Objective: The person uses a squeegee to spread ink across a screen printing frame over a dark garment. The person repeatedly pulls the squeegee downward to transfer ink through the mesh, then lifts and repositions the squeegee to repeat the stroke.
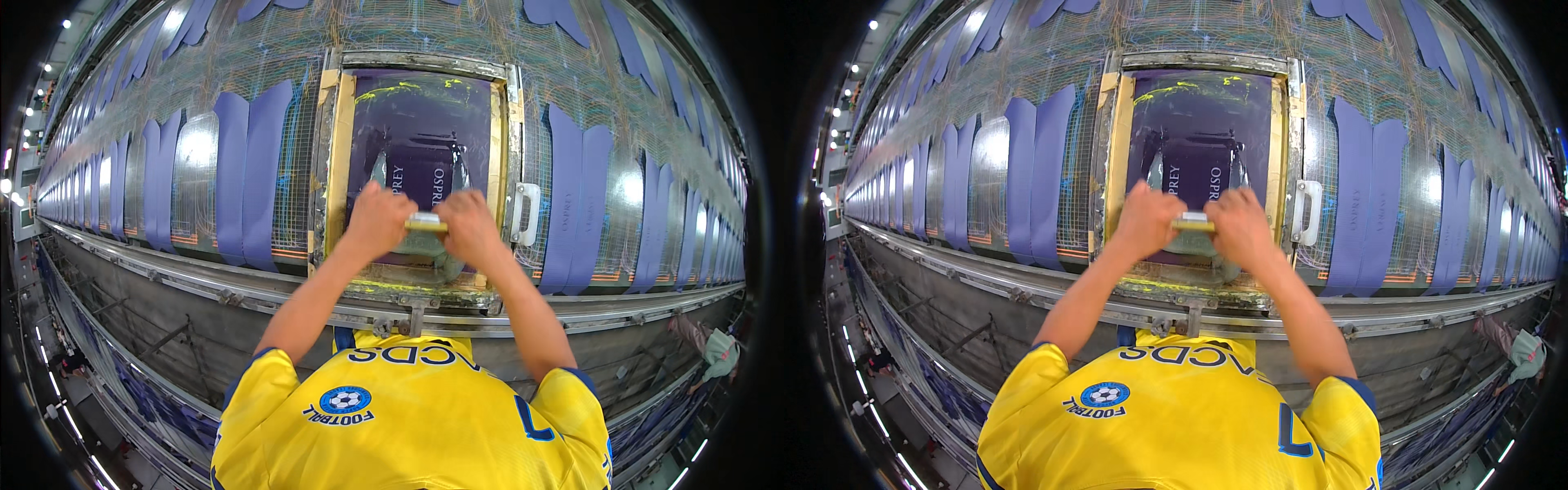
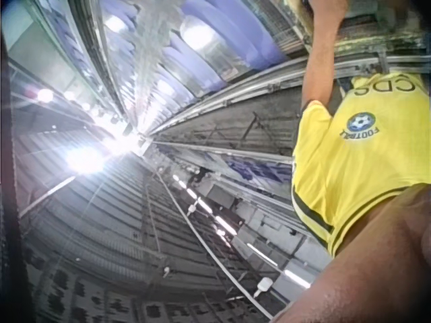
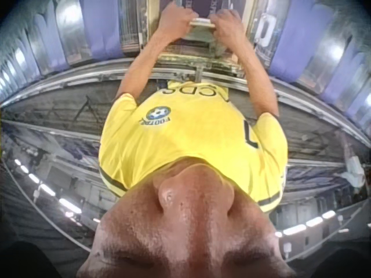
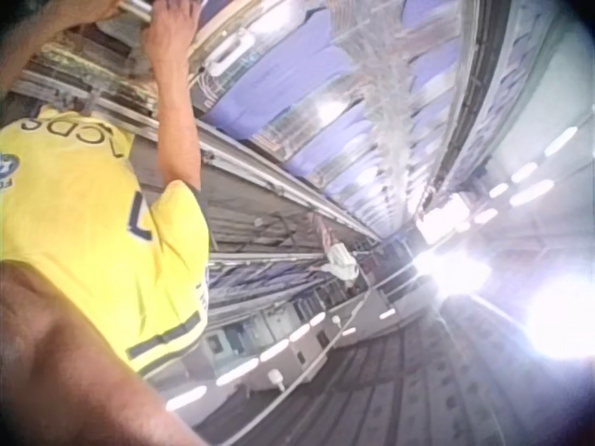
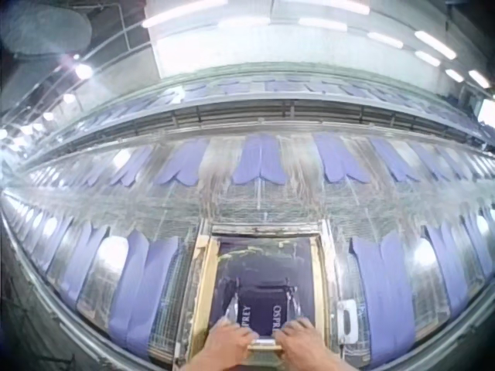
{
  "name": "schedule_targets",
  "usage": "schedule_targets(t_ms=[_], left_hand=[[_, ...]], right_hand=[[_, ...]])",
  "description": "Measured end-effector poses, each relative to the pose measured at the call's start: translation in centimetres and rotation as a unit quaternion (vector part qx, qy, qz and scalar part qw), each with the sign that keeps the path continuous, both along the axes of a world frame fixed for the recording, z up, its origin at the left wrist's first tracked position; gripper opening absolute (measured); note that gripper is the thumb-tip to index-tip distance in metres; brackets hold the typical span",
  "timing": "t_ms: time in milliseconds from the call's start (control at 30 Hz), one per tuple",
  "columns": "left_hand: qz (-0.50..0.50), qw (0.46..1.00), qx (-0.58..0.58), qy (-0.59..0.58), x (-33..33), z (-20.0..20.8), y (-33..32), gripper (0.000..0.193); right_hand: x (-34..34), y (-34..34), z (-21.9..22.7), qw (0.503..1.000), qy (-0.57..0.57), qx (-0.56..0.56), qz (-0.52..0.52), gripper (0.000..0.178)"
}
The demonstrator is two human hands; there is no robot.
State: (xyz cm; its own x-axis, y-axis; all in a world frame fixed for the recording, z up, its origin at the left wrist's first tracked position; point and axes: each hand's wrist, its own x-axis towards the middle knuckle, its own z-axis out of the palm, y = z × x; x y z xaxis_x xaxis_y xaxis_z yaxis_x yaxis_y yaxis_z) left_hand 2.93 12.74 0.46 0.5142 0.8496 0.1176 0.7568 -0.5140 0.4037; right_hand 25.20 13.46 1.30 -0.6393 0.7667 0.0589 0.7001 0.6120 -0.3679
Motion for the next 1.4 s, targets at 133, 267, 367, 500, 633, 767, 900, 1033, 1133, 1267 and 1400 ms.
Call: schedule_targets(t_ms=[133, 267, 367, 500, 633, 767, 900, 1033, 1133, 1267, 1400], left_hand=[[0.007, 0.997, 0.067, 0.040, -0.9, -0.3, 9.6, 0.012], [0.025, 0.998, 0.049, 0.034, -0.7, -0.2, 11.8, 0.012], [0.021, 0.998, 0.066, 0.010, -0.3, -2.0, 5.1, 0.010], [0.017, 0.999, 0.003, -0.027, 0.2, -1.8, -4.4, 0.021], [-0.001, 1.000, -0.009, 0.005, 0.3, -0.9, 0.2, 0.024], [0.015, 0.998, 0.038, 0.040, 0.0, -0.6, 9.0, 0.018], [0.010, 0.998, 0.052, 0.041, 0.0, -0.9, 13.2, 0.017], [0.029, 0.997, 0.073, 0.022, -0.1, -1.4, 11.0, 0.018], [0.022, 0.995, 0.087, 0.033, -0.3, -1.9, 4.8, 0.016], [0.012, 0.999, 0.035, -0.024, -0.1, -1.8, -6.2, 0.020], [0.040, 0.997, 0.058, -0.027, -0.5, 1.3, -8.9, 0.030]], right_hand=[[-1.2, 9.3, 0.7, 0.999, -0.006, 0.032, -0.022, 0.016], [-1.4, 11.1, -0.3, 0.999, -0.002, 0.032, -0.034, 0.021], [-1.1, 5.1, -1.0, 0.999, 0.005, 0.028, -0.027, 0.028], [0.0, -4.0, -1.0, 0.999, 0.021, -0.041, -0.007, 0.034], [0.1, 0.4, -0.3, 0.998, -0.031, -0.049, -0.012, 0.027], [-0.3, 9.2, -0.2, 1.000, -0.004, -0.001, -0.020, 0.018], [-0.7, 13.2, -0.9, 0.998, 0.005, -0.026, -0.051, 0.017], [-1.2, 11.2, -1.0, 0.999, 0.017, 0.000, -0.050, 0.018], [-1.0, 4.8, -1.3, 0.998, 0.039, 0.026, -0.034, 0.019], [-0.3, -5.9, -0.8, 0.998, 0.046, -0.017, -0.030, 0.028], [2.2, -5.1, 3.9, 0.978, 0.170, 0.016, -0.121, 0.036]])
